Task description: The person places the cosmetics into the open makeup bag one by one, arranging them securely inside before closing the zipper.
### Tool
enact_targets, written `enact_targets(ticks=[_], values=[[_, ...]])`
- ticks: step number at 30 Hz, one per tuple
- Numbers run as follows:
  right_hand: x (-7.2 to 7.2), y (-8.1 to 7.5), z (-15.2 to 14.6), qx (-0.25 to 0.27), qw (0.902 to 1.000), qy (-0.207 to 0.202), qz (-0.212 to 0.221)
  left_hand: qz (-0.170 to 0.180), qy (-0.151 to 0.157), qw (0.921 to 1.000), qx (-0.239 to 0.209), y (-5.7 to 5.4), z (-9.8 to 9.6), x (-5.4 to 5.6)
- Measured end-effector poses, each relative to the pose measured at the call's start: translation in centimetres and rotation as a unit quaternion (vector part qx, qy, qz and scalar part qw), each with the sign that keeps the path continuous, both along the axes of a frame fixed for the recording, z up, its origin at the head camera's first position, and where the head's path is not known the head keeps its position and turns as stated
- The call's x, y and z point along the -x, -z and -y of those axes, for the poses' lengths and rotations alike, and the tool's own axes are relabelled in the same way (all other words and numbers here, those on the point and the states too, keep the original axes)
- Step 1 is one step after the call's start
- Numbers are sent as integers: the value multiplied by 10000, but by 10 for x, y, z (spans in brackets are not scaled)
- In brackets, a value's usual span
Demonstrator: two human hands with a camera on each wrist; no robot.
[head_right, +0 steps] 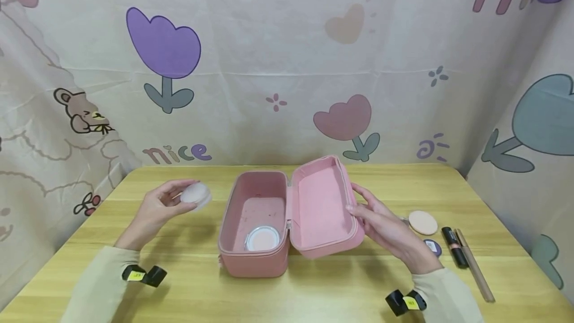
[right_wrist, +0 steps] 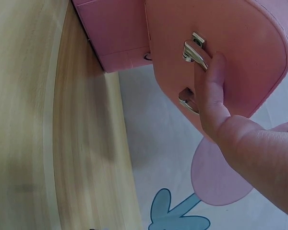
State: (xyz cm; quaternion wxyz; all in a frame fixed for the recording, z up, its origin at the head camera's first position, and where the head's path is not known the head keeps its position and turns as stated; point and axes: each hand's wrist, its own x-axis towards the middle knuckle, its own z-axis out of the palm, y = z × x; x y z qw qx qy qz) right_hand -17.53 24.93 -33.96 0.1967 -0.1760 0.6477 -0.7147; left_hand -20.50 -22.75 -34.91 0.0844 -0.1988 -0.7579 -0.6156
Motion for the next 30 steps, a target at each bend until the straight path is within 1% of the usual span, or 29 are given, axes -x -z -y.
enact_targets(ticks=[3,7,12,15,21,30], values=[[0,0,0,-9,10000,7,-11,27,89,9999,122,-2,-5,0],[0,0,0,-22,10000,24,29,3,158,9996,251,-1,-11,0],[-1,1,1,-21,10000,-22,92,-78,248,9995,163,1,-16,1],[-2,1,1,12,9999,-87,95,-54,257,9996,143,0,-19,0],[0,2,-1,71,9999,-135,24,7,108,9993,371,-4,-25,-2],[1,0,0,30,9999,-111,46,186,296,9975,611,-8,-31,-6]])
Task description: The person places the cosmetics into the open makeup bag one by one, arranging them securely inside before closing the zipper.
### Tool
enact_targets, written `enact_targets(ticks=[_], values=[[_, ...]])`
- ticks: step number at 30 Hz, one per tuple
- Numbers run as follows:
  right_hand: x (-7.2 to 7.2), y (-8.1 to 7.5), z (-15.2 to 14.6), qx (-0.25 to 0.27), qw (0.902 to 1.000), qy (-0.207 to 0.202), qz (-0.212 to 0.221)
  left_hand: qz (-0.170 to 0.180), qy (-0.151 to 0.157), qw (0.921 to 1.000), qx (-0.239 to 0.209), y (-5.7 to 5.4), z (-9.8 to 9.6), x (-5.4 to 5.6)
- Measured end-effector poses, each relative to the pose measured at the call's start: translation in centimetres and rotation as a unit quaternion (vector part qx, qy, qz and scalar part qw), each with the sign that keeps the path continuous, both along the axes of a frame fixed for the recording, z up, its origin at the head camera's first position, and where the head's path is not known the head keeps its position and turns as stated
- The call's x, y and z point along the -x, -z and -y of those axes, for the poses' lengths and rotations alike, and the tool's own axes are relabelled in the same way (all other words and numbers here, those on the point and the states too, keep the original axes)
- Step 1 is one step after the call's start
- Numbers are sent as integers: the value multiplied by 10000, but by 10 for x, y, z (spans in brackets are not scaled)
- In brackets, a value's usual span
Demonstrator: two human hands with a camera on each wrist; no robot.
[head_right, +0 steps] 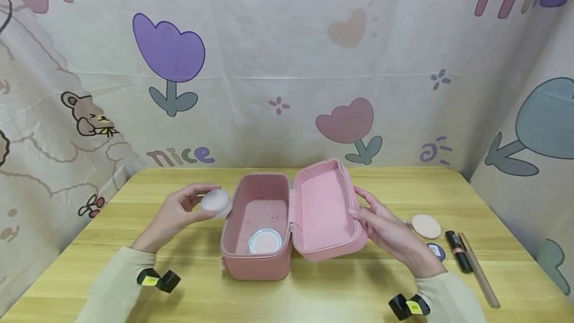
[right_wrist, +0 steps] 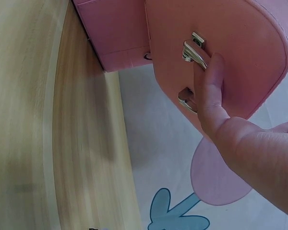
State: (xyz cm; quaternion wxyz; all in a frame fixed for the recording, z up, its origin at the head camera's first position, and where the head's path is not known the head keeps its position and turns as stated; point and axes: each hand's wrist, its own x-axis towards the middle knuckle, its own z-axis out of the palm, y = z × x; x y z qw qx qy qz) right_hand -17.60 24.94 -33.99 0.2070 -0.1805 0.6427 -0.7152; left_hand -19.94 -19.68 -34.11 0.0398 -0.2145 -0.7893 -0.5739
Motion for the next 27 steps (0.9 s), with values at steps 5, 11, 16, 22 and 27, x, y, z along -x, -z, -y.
enact_targets(ticks=[5,11,16,22,27], values=[[0,1,-1,18,10000,-5,-20,46,128,9999,94,-1,-4,-2],[0,2,-1,70,10000,28,-24,-163,352,9992,68,-3,-5,-5],[0,2,2,36,10000,36,7,-487,561,9972,32,-8,1,-10],[0,1,1,57,10000,34,-25,-264,846,9955,343,-14,0,-7],[0,1,0,82,10000,10,-31,-200,1121,9915,635,-19,-5,-6]])
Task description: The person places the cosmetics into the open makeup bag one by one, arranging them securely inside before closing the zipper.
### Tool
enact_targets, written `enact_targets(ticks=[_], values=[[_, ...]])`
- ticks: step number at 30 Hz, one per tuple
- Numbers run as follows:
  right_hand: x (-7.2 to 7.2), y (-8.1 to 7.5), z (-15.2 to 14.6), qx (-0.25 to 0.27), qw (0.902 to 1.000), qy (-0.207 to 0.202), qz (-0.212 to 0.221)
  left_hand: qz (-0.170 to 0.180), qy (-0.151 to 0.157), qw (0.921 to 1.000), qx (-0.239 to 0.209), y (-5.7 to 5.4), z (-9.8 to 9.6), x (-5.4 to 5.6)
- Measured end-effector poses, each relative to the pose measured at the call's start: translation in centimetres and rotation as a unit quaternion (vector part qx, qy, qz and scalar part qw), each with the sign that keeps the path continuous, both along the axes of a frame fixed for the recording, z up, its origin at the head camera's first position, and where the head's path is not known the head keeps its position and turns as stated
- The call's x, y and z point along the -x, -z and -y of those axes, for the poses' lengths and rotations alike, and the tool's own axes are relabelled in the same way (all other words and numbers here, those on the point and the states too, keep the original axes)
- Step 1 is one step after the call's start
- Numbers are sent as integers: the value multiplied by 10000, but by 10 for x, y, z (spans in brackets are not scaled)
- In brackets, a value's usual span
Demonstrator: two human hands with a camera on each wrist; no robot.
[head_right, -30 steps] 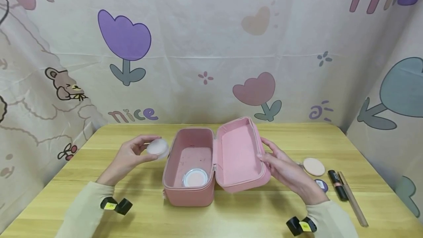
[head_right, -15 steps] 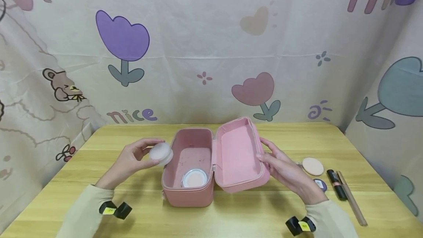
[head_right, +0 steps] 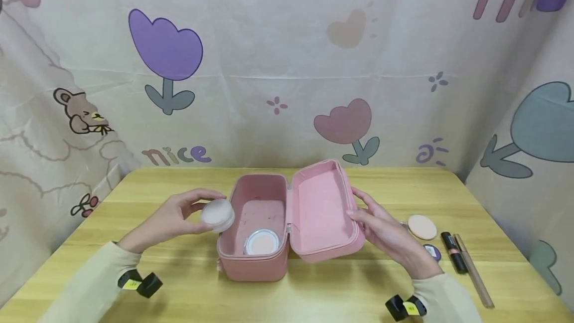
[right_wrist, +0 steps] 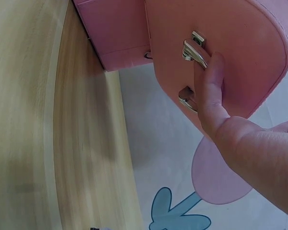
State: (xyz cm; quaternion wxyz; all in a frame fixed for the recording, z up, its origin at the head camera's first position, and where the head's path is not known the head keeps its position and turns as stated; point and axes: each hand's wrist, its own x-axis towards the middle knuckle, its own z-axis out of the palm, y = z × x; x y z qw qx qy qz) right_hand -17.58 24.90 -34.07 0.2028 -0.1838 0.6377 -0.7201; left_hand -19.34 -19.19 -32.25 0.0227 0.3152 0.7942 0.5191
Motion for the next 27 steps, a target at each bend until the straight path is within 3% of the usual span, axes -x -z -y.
enact_targets(ticks=[14,22,27], values=[[0,1,3,-59,9999,80,65,-28,402,9992,71,-1,-19,-3],[-1,4,4,48,9999,1,109,134,528,9981,282,-4,-32,-4],[-1,1,1,38,10000,20,41,-70,655,9965,517,-8,-38,-1]])
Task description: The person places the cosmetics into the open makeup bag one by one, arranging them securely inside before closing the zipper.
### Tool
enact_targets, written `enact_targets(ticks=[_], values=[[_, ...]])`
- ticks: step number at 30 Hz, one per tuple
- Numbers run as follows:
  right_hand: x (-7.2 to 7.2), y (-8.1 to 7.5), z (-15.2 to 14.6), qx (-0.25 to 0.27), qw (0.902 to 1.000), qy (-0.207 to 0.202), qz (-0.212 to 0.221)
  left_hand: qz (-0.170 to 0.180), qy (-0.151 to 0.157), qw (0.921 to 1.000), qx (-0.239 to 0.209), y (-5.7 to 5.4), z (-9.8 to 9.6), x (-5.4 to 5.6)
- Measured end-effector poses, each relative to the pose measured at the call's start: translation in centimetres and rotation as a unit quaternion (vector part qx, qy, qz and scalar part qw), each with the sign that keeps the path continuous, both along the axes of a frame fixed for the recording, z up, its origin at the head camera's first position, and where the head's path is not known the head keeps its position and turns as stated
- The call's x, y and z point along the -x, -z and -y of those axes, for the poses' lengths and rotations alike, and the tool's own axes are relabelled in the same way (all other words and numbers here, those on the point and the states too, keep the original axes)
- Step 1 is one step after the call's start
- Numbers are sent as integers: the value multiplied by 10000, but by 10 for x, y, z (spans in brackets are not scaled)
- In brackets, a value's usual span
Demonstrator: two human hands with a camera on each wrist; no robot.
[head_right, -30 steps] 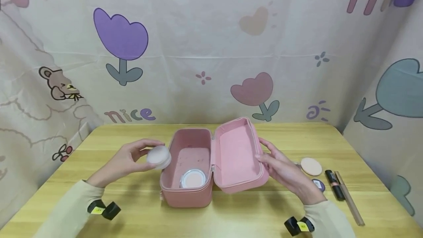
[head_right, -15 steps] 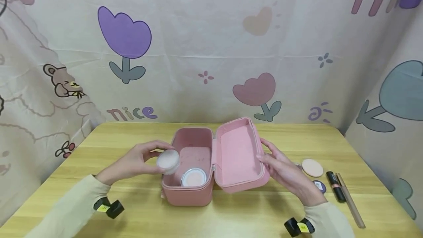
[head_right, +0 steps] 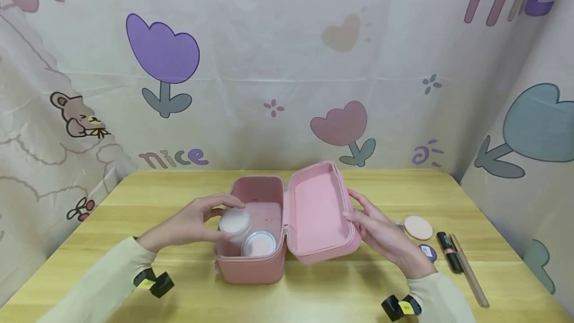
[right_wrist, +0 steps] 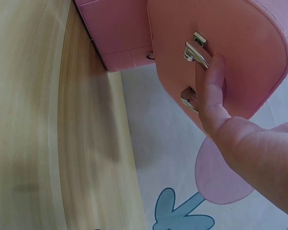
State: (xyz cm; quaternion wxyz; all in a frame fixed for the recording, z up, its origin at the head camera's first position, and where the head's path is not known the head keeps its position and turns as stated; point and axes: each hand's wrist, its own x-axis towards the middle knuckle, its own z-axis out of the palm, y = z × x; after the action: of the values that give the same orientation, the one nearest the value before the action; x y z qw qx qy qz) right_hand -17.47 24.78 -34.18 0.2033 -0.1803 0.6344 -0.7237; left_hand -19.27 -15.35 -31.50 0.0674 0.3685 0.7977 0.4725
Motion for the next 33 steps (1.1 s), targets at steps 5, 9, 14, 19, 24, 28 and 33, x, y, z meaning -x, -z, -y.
enact_targets(ticks=[5,9,14,19,24,28,33], values=[[1,-1,0,-22,10000,-8,-43,-203,29,9997,164,-2,-4,-1],[2,-2,0,-36,10000,-1,-45,-293,72,9994,164,-5,-8,-2],[1,-2,0,-15,10000,2,-35,-282,139,9994,121,-6,-15,-3],[0,1,0,22,10000,-13,-39,-225,176,9993,221,-6,-21,-4],[0,2,-1,61,10000,-26,-23,-376,187,9988,232,-5,-26,-4],[0,0,0,14,10000,8,21,-477,281,9983,164,-4,-30,-3],[0,-1,1,-73,10000,41,-5,-469,381,9982,45,-2,-35,-2]])
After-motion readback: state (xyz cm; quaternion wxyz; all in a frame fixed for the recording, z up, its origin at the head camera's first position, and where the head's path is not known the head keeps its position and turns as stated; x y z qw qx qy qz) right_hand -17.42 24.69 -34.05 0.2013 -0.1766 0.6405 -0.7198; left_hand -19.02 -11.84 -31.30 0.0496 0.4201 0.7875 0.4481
